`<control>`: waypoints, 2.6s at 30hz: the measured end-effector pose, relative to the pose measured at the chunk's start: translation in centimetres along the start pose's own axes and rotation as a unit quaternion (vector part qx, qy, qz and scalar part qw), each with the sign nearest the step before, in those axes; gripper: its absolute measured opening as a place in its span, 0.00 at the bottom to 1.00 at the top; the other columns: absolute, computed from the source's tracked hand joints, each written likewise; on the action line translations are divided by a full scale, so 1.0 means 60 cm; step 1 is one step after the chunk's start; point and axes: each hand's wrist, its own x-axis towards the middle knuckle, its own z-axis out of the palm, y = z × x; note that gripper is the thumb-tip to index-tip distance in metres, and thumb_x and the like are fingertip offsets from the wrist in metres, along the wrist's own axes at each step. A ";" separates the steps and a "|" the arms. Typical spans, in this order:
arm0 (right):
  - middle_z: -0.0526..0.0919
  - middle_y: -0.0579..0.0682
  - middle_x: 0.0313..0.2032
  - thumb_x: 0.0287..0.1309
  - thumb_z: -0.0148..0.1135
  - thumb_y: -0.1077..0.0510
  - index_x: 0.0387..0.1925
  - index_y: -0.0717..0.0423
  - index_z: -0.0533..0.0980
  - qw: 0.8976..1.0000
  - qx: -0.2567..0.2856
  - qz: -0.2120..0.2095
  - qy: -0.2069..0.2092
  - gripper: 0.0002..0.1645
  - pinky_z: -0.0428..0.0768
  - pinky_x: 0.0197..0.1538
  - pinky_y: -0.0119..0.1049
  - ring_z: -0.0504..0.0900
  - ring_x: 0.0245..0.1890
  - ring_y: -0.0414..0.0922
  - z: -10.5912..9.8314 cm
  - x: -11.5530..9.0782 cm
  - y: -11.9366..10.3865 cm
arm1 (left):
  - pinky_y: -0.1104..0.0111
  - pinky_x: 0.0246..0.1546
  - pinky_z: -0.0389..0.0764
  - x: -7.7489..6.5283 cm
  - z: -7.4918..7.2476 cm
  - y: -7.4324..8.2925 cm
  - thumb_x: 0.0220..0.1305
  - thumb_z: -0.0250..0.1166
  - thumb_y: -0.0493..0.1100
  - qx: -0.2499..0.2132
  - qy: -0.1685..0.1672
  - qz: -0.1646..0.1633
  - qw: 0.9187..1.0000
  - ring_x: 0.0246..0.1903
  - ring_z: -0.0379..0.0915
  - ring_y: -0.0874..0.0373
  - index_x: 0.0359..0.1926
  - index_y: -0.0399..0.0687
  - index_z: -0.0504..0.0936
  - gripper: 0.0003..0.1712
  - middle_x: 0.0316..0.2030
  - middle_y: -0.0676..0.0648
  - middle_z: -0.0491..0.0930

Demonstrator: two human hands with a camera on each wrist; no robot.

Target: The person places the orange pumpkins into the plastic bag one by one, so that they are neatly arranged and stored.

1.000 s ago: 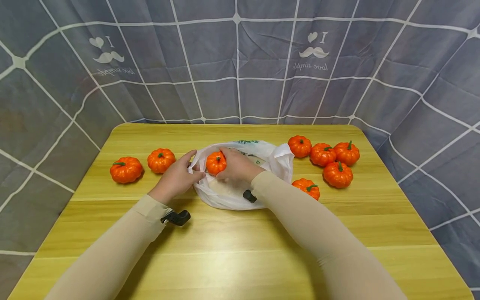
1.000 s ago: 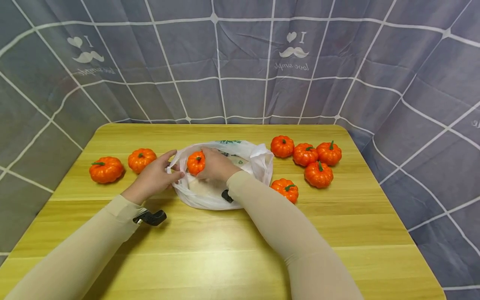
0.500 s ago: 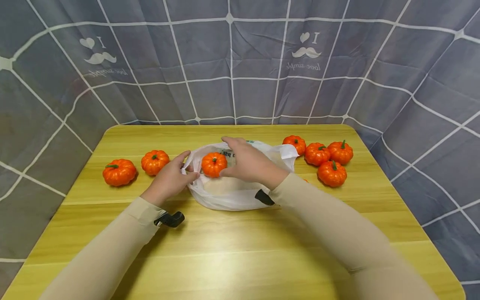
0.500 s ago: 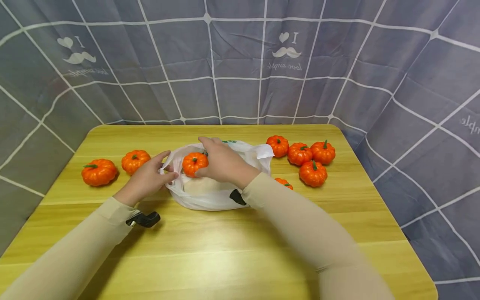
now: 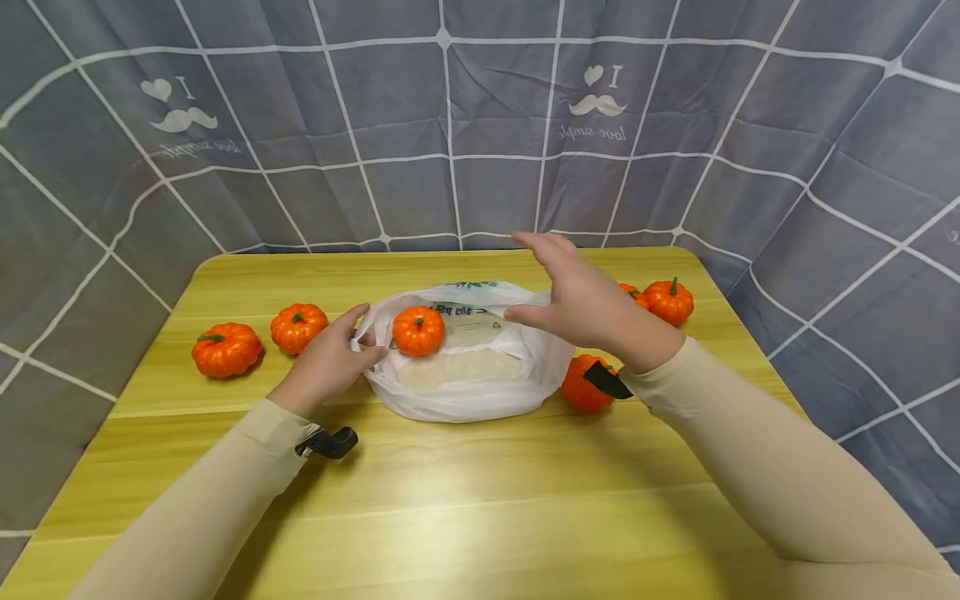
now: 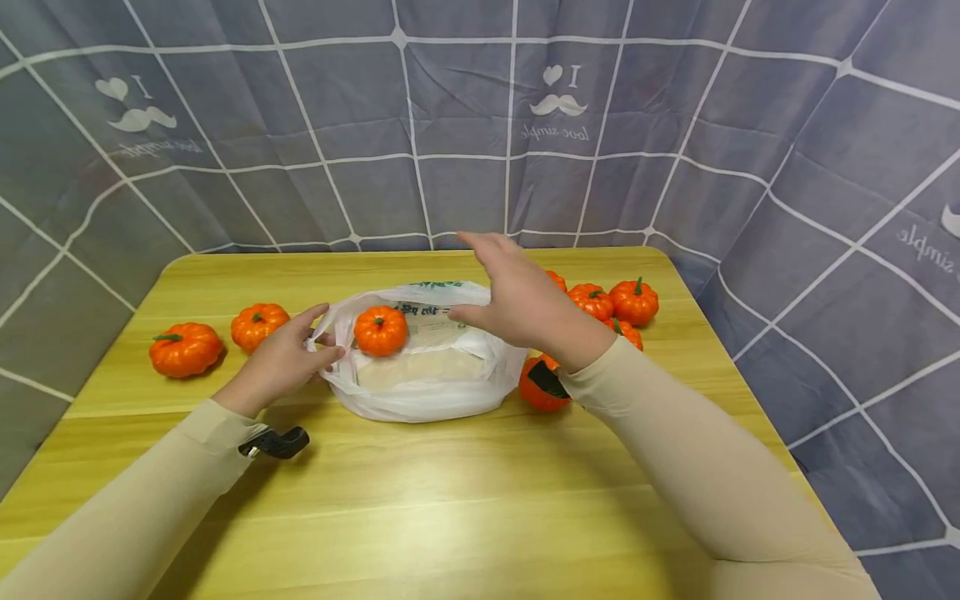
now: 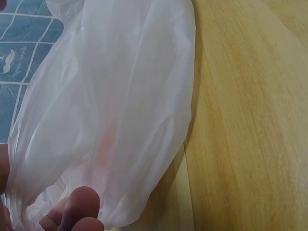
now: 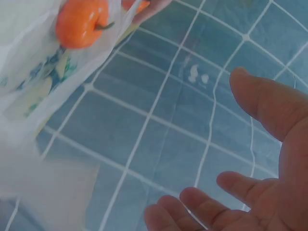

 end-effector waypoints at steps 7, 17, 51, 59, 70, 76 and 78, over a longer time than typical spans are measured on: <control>0.56 0.54 0.82 0.61 0.76 0.45 0.84 0.45 0.53 1.000 -0.006 0.027 0.012 0.59 0.70 0.73 0.64 0.66 0.76 0.60 -0.029 -0.037 0.054 | 0.68 0.32 0.76 0.000 -0.001 0.002 0.71 0.68 0.52 0.000 -0.001 -0.002 1.000 0.37 0.75 0.50 0.85 0.44 0.50 0.52 0.54 0.41 0.82; 0.57 0.60 0.81 0.59 0.79 0.48 0.83 0.55 0.54 0.999 -0.005 0.033 0.009 0.60 0.60 0.78 0.68 0.55 0.81 0.63 -0.028 -0.069 0.130 | 0.68 0.29 0.79 0.002 -0.001 -0.004 0.72 0.67 0.52 -0.006 -0.003 -0.005 1.000 0.31 0.74 0.51 0.85 0.45 0.50 0.51 0.54 0.40 0.81; 0.64 0.70 0.76 0.52 0.83 0.46 0.80 0.60 0.59 0.993 0.015 0.024 -0.112 0.62 0.66 0.73 0.71 0.65 0.74 0.71 0.092 -0.112 0.257 | 0.66 0.32 0.80 0.000 0.002 -0.005 0.72 0.68 0.52 -0.005 0.000 -0.001 1.000 0.31 0.76 0.52 0.85 0.47 0.51 0.50 0.57 0.35 0.77; 0.70 0.67 0.73 0.52 0.82 0.45 0.80 0.58 0.61 0.991 0.025 0.032 -0.131 0.61 0.68 0.73 0.68 0.70 0.72 0.67 0.099 -0.112 0.266 | 0.66 0.32 0.80 0.001 0.003 -0.008 0.72 0.67 0.52 0.000 0.004 0.006 1.000 0.31 0.76 0.52 0.85 0.46 0.51 0.50 0.54 0.38 0.78; 0.75 0.63 0.70 0.52 0.82 0.43 0.79 0.53 0.62 0.988 0.011 0.056 -0.145 0.59 0.73 0.70 0.65 0.77 0.66 0.62 0.103 -0.109 0.269 | 0.67 0.32 0.78 0.002 0.002 -0.005 0.73 0.66 0.53 0.006 0.000 -0.001 1.000 0.35 0.76 0.48 0.85 0.48 0.51 0.50 0.54 0.38 0.78; 0.78 0.62 0.67 0.50 0.83 0.42 0.78 0.53 0.63 0.988 0.009 0.059 -0.146 0.60 0.75 0.68 0.64 0.79 0.63 0.60 0.103 -0.108 0.269 | 0.66 0.34 0.77 0.004 0.003 -0.005 0.73 0.66 0.53 0.014 0.001 0.000 1.000 0.37 0.76 0.48 0.85 0.48 0.52 0.49 0.55 0.38 0.78; 0.78 0.62 0.67 0.49 0.84 0.41 0.78 0.54 0.63 0.988 0.006 0.057 -0.144 0.60 0.75 0.67 0.63 0.80 0.62 0.59 0.103 -0.108 0.270 | 0.66 0.32 0.77 0.004 0.003 -0.005 0.73 0.66 0.53 0.012 -0.001 0.000 1.000 0.33 0.75 0.49 0.85 0.47 0.51 0.49 0.54 0.38 0.78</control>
